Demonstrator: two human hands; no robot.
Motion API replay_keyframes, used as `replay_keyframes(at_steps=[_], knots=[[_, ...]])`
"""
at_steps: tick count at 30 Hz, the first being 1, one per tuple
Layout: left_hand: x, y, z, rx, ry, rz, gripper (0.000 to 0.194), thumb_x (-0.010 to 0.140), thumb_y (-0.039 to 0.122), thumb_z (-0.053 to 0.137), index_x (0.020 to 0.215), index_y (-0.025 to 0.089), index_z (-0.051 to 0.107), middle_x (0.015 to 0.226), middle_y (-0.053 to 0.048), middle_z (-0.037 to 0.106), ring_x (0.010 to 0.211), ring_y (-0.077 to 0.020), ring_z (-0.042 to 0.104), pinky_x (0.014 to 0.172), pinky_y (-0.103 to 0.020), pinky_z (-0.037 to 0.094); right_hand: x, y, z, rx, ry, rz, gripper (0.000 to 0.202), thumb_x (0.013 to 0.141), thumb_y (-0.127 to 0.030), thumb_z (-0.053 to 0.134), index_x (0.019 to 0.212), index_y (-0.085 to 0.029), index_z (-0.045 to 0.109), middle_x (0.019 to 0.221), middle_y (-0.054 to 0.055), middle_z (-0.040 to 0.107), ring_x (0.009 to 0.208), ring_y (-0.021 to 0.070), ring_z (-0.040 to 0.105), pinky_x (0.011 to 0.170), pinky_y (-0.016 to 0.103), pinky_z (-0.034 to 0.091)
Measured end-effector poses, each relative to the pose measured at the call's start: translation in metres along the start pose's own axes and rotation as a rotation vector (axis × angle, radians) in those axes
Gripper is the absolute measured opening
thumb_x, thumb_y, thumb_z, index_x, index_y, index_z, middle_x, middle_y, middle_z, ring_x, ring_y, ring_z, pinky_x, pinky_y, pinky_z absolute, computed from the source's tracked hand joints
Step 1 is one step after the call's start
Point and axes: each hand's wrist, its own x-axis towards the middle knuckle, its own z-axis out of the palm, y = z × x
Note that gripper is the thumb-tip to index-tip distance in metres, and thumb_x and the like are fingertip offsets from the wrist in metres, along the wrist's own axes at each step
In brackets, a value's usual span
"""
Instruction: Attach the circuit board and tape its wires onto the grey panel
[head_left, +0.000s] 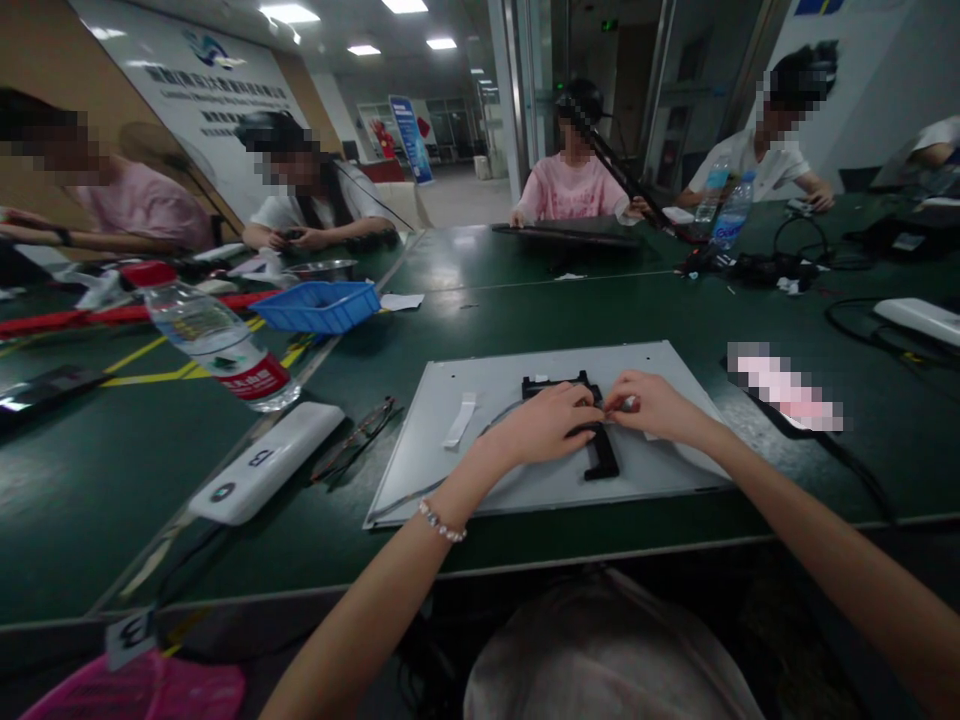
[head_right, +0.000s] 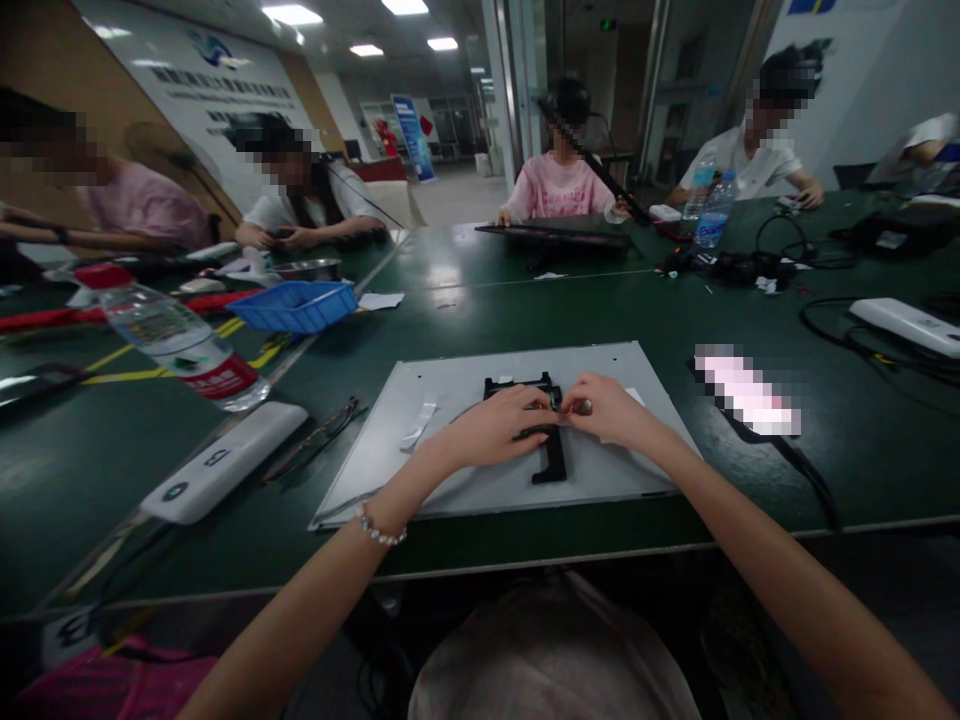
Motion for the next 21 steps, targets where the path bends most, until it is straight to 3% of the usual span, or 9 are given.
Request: replay_keyframes(at_steps=[14, 18, 21], knots=[[0.000, 0.005, 0.001, 0.044, -0.001, -0.040, 0.027, 0.089, 0.025, 0.048, 0.114, 0.018, 0.057, 0.115, -0.009, 0.053, 0.106, -0.0213, 0.051, 0.097, -0.035, 0.036, -0.001, 0.000, -0.002, -0.015, -0.062, 0.008, 0.013, 0.076, -0.019, 0.058, 0.083, -0.018, 0.069, 0.087, 0.005, 0.061, 0.075, 0.0151, 0.057, 0.065, 0.026, 0.045], [-0.005, 0.003, -0.011, 0.016, -0.026, -0.050, 0.039, 0.089, 0.027, 0.048, 0.128, 0.019, 0.048, 0.115, -0.009, 0.056, 0.108, -0.0213, 0.051, 0.096, -0.034, 0.037, -0.001, 0.000, -0.004, -0.021, -0.060, -0.018, 0.014, 0.079, -0.024, 0.057, 0.082, -0.018, 0.070, 0.088, 0.006, 0.063, 0.076, 0.0156, 0.058, 0.066, 0.027, 0.045], [-0.019, -0.008, -0.031, 0.022, -0.043, -0.139, 0.042, 0.090, 0.030, 0.046, 0.131, 0.019, 0.045, 0.115, -0.009, 0.058, 0.107, -0.0207, 0.052, 0.095, -0.033, 0.038, -0.002, -0.001, -0.007, -0.019, -0.037, -0.025, 0.016, 0.082, -0.025, 0.055, 0.082, -0.019, 0.070, 0.089, 0.006, 0.064, 0.077, 0.0158, 0.059, 0.068, 0.027, 0.046]])
